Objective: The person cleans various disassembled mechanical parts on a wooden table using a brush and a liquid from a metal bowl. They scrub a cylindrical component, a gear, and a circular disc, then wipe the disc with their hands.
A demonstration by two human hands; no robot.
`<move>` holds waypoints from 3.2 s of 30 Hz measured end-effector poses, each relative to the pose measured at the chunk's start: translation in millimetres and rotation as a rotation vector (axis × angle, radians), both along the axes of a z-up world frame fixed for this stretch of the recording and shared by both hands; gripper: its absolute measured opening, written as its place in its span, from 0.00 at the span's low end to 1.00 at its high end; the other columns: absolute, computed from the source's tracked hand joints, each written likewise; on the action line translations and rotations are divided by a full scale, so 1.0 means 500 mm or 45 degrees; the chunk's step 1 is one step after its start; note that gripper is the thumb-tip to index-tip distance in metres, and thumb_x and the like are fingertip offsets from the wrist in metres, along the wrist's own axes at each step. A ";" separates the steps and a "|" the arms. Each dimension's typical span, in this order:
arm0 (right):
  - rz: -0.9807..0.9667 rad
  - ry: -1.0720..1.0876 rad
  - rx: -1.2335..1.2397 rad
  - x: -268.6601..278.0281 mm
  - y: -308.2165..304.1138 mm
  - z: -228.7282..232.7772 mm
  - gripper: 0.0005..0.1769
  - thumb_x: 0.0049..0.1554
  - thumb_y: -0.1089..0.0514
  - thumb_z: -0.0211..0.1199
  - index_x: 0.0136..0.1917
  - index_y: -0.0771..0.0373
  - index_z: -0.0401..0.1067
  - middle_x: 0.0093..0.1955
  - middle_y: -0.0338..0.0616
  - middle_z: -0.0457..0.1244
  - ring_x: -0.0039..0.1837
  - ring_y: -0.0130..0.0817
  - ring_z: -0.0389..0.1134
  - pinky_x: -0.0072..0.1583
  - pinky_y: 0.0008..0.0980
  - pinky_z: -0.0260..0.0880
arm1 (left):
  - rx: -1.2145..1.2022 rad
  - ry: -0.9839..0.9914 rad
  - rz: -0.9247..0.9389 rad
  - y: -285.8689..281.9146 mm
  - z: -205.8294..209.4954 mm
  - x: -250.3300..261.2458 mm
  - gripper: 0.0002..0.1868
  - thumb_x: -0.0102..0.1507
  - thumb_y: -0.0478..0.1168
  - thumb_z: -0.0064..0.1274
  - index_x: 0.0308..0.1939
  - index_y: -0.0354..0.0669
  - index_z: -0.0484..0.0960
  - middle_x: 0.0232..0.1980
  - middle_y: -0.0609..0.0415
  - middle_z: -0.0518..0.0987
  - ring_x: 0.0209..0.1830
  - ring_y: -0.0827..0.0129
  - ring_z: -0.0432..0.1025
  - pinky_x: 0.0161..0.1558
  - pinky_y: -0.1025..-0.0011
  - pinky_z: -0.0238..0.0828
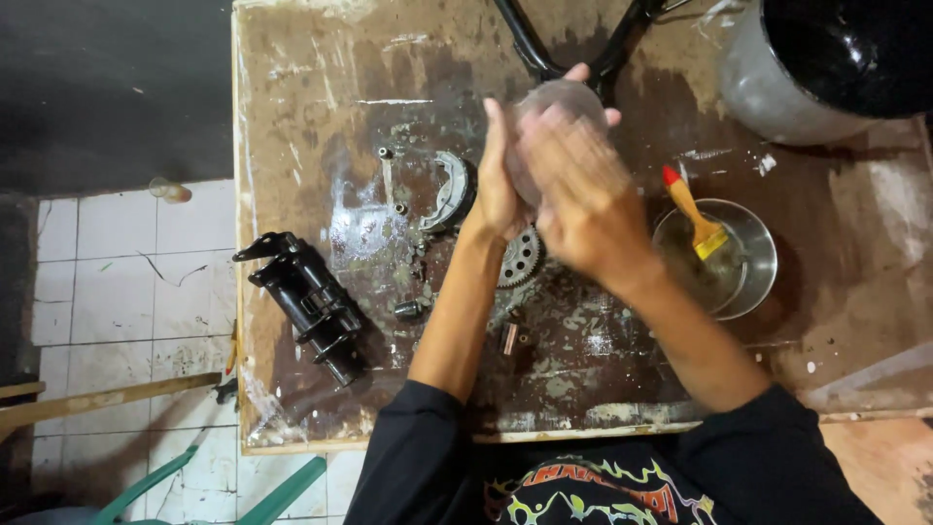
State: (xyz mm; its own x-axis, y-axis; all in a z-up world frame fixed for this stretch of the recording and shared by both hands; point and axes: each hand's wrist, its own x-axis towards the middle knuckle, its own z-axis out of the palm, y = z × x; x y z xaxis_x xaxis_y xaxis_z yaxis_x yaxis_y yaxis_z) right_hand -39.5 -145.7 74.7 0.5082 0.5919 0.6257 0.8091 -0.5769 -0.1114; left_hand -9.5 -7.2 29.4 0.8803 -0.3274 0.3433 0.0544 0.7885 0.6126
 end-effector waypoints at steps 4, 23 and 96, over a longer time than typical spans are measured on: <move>-0.198 0.125 0.214 0.044 -0.028 0.009 0.26 0.70 0.61 0.48 0.75 0.80 0.62 0.78 0.65 0.56 0.81 0.58 0.55 0.82 0.51 0.53 | 0.233 0.220 0.011 0.001 -0.016 -0.006 0.52 0.70 0.75 0.19 0.83 0.38 0.55 0.79 0.41 0.67 0.79 0.54 0.66 0.78 0.55 0.65; -0.049 0.042 0.232 -0.016 0.052 -0.044 0.27 0.66 0.57 0.47 0.75 0.69 0.66 0.80 0.53 0.54 0.83 0.49 0.51 0.81 0.53 0.48 | -0.160 -0.090 -0.116 0.013 0.018 -0.017 0.42 0.77 0.68 0.21 0.81 0.39 0.59 0.68 0.34 0.75 0.62 0.48 0.74 0.63 0.55 0.73; -0.134 0.705 0.537 -0.008 -0.064 0.072 0.24 0.65 0.47 0.63 0.59 0.71 0.68 0.46 0.62 0.70 0.51 0.63 0.72 0.47 0.51 0.70 | 0.650 -0.030 0.940 0.038 0.100 -0.065 0.19 0.72 0.44 0.53 0.58 0.30 0.81 0.51 0.51 0.84 0.49 0.73 0.77 0.55 0.74 0.75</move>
